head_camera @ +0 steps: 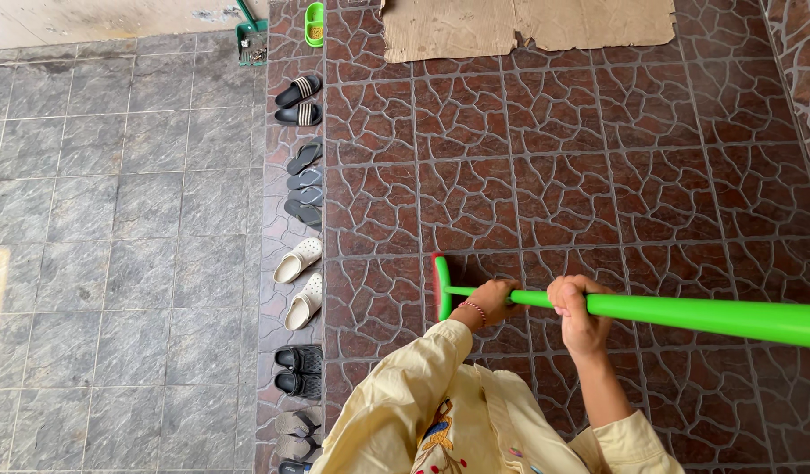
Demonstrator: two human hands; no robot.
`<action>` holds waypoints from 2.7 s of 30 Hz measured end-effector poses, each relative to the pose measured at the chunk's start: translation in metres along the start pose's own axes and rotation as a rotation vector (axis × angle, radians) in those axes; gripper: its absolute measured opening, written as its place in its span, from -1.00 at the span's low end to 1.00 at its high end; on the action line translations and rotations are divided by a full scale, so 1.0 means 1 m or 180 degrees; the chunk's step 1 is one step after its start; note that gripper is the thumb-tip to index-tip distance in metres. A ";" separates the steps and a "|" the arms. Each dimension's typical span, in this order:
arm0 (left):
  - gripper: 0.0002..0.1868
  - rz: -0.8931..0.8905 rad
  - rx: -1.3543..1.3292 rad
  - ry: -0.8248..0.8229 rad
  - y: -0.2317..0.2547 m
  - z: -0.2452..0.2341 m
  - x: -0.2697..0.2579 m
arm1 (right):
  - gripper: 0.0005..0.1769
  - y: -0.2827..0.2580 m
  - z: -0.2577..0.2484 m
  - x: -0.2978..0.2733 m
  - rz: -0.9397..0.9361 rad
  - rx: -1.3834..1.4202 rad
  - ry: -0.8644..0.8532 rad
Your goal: The person sweeps the tiled floor and entryway using a broom with a green handle, moving debris toward the edge of the step and around several pairs of shoes.
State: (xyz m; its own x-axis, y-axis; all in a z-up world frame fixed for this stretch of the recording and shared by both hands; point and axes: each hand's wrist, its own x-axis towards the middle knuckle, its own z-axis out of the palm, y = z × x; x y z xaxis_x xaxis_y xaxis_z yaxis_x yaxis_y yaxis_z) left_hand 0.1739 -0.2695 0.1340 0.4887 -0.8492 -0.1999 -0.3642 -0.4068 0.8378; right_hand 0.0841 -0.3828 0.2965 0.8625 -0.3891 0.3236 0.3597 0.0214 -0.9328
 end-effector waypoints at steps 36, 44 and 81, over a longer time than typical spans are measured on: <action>-0.66 -0.0020 0.0495 0.0206 0.016 -0.035 -0.035 | -0.47 -0.030 -0.019 0.010 0.0057 0.0742 -0.0148; -0.65 -0.0183 0.0660 0.0076 0.030 -0.009 0.000 | -0.57 -0.003 -0.009 -0.003 -0.0256 0.0282 0.0191; -0.59 -0.0657 0.0531 0.0007 -0.037 -0.095 0.016 | -0.55 -0.006 0.031 0.081 -0.0117 0.0667 -0.0154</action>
State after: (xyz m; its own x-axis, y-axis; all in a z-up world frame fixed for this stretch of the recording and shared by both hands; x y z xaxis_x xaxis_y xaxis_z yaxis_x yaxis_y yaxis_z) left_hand 0.2701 -0.2360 0.1483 0.5679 -0.7418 -0.3567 -0.3822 -0.6214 0.6840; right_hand 0.1629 -0.3863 0.3330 0.8617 -0.3486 0.3686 0.4529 0.2010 -0.8686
